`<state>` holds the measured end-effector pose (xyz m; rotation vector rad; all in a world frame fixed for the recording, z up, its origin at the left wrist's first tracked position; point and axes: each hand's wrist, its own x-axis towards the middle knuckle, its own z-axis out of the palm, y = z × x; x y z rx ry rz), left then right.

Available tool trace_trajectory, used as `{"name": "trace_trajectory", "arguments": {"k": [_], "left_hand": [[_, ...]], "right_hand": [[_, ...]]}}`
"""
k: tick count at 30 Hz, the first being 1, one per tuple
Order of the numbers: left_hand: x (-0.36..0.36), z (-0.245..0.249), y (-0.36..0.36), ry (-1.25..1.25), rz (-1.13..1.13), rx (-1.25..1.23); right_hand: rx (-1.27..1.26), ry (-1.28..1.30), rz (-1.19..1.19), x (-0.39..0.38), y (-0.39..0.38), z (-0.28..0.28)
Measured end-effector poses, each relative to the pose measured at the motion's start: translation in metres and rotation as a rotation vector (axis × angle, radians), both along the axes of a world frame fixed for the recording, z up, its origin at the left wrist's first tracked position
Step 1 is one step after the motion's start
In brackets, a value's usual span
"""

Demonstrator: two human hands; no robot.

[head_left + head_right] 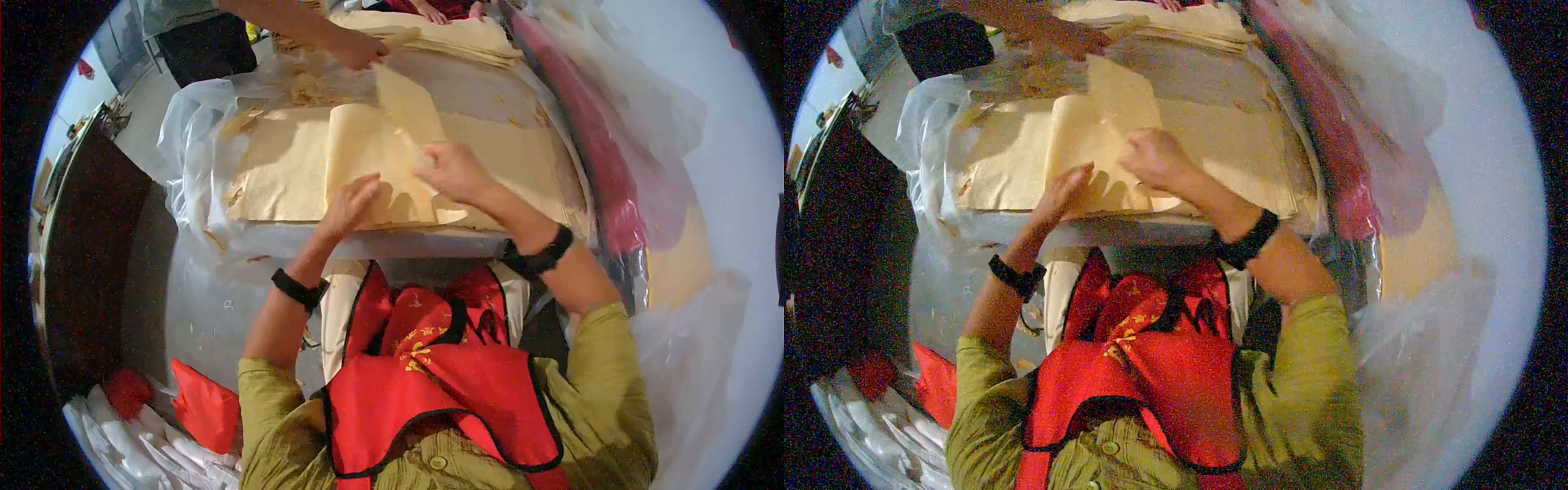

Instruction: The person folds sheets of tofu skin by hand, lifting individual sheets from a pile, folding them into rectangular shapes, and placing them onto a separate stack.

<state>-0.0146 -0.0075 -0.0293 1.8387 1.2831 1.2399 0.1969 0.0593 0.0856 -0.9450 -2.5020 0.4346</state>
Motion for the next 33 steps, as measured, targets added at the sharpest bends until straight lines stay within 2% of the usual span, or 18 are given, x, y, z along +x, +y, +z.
{"name": "trace_trajectory", "arguments": {"k": [1,3,4,5,7,8,11,12,14,17,18,21,24,27,29,30,33], "left_hand": [[-0.004,0.007,0.004,-0.263,-0.022,-0.054],[-0.006,0.034,0.001,-0.696,0.077,-0.374],[0.002,0.054,-0.003,-0.658,0.236,-0.405],[-0.001,0.051,0.001,-0.621,0.231,-0.423],[-0.007,0.031,0.017,-0.547,0.222,-0.462],[-0.007,0.011,0.026,-0.611,0.313,-0.405],[-0.009,0.017,0.024,-0.48,0.369,-0.423],[-0.011,0.016,0.027,-0.357,0.415,-0.444],[-0.01,0.011,0.033,-0.281,0.421,-0.455],[-0.011,0.015,0.036,-0.016,0.443,-0.421],[-0.011,0.02,0.034,0.1,0.452,-0.404],[-0.007,0.059,0.013,0.204,0.606,-0.45],[-0.025,0.04,0.009,0.626,0.825,0.086],[-0.035,0.048,0.014,0.348,0.673,-0.378],[-0.035,0.054,0.015,-0.188,0.355,-0.527],[-0.033,0.06,0.015,-0.452,0.186,-0.593],[-0.007,0.077,0.014,-0.653,0.151,-0.513]], "right_hand": [[0.009,-0.006,0.018,-0.018,-0.005,-0.005],[-0.048,-0.037,0.035,-0.045,-0.015,-0.015],[-0.114,-0.062,0.032,-0.056,-0.02,-0.02],[-0.179,-0.089,0.03,-0.062,-0.023,-0.023],[-0.334,-0.023,0.085,-0.069,-0.026,-0.03],[-0.414,0.01,0.112,-0.073,-0.025,-0.032],[-0.322,0.085,-0.046,-0.064,-0.007,-0.02],[-0.167,0.05,-0.047,-0.058,0.0,-0.019],[0.153,-0.012,-0.054,-0.047,0.015,-0.017],[0.327,-0.347,-0.024,-0.037,0.033,-0.057],[0.277,-0.385,-0.004,-0.035,0.033,-0.062],[0.184,-0.472,0.029,-0.03,0.031,-0.07],[0.195,-0.497,0.012,-0.027,0.03,-0.072],[0.187,-0.479,-0.003,-0.027,0.031,-0.076],[0.162,-0.435,-0.006,-0.026,0.027,-0.071],[0.123,-0.442,-0.009,-0.026,0.025,-0.066],[0.012,-0.461,-0.011,-0.028,0.02,-0.049]]}}
